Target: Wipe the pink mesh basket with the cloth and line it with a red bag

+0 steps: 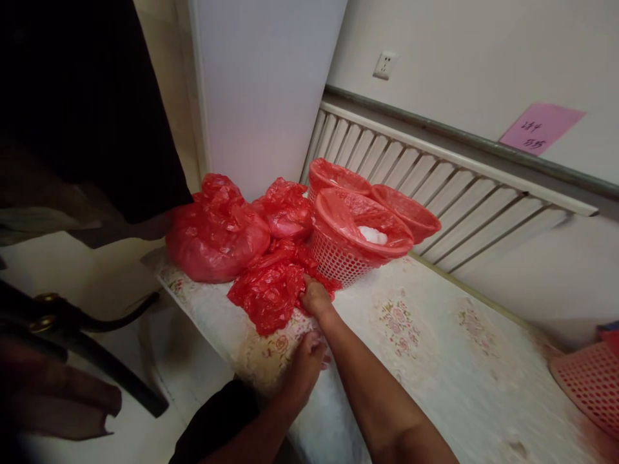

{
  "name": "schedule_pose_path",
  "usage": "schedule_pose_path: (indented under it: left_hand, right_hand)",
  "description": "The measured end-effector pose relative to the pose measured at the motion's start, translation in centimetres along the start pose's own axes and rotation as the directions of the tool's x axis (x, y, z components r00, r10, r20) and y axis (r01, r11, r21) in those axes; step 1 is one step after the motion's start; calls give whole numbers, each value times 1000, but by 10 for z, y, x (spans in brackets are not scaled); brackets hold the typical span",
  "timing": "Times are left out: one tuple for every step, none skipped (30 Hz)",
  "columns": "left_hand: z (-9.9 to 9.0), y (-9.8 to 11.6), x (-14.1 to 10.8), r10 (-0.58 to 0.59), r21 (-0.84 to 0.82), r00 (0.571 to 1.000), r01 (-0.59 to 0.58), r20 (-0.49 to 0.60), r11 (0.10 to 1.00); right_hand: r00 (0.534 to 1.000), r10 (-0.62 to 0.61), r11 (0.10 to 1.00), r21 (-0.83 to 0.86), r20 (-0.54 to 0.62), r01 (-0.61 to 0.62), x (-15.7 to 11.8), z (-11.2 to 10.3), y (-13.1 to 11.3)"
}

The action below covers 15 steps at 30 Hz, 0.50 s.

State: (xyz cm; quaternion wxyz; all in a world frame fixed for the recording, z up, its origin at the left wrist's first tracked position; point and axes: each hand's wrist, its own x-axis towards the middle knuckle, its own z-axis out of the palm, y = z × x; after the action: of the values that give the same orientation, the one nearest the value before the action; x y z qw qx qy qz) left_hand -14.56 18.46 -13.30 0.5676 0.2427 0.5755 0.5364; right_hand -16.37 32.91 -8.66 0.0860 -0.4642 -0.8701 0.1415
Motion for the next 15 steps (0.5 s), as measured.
schedule_pose_path:
  left_hand:
    - [1,-3,2,21,5,1000,-21,-5,1000]
    - [1,-5,3,39,9,999,-39,-10,999]
    - [2,-7,3,50,13,999,-49,-9,999]
    - [2,-8,4,46,17,999,-46,-2,999]
    - [3,-9,3,38,25,999,-38,5,999]
    - [3,-9,3,33,35,999,-33,11,999]
    - [3,-8,1,28,42,999,-28,17,999]
    - [3,-8,0,24,45,999,-25,24,999]
    - [2,-7,-2,21,44,999,-22,32,999]
    - [2,-6,-4,16,42,999,-18,42,999]
    - [1,-5,-5,10,44,999,-12,53,999]
    - [0,-4,-7,1,51,998,-5,64,999]
    - [0,-4,-8,-9,57,997,5,73,998]
    - [-1,-3,-9,-36,50,995,31,92,998]
    - [-2,-2,-10,-61,36,992,58,113,998]
  right_hand:
    - [1000,-3,1000,11,20,3,-2,-6,1]
    - [999,-8,1000,22,33,7,-4,-13,3]
    - [999,-22,999,34,37,21,-7,-21,4]
    - [999,-43,998,44,30,42,-11,-28,5]
    - [998,-65,997,52,15,64,-14,-35,6]
    - [997,-83,995,57,-3,83,-18,-41,6]
    - [995,-93,994,58,-22,94,-20,-48,5]
    - [995,-92,994,55,-40,94,-23,-54,4]
    - [995,-84,995,51,-57,86,-24,-60,2]
    - [994,-80,995,50,-73,84,-25,-66,-2]
    - [992,-89,994,55,-90,94,-24,-72,-6]
    - [988,-106,992,63,-110,114,-23,-78,-11]
    - [983,-130,987,72,-131,140,-21,-83,-18]
    - [975,-158,982,81,-154,172,-17,-88,-25]
    - [967,-185,975,92,-175,203,-13,-92,-33]
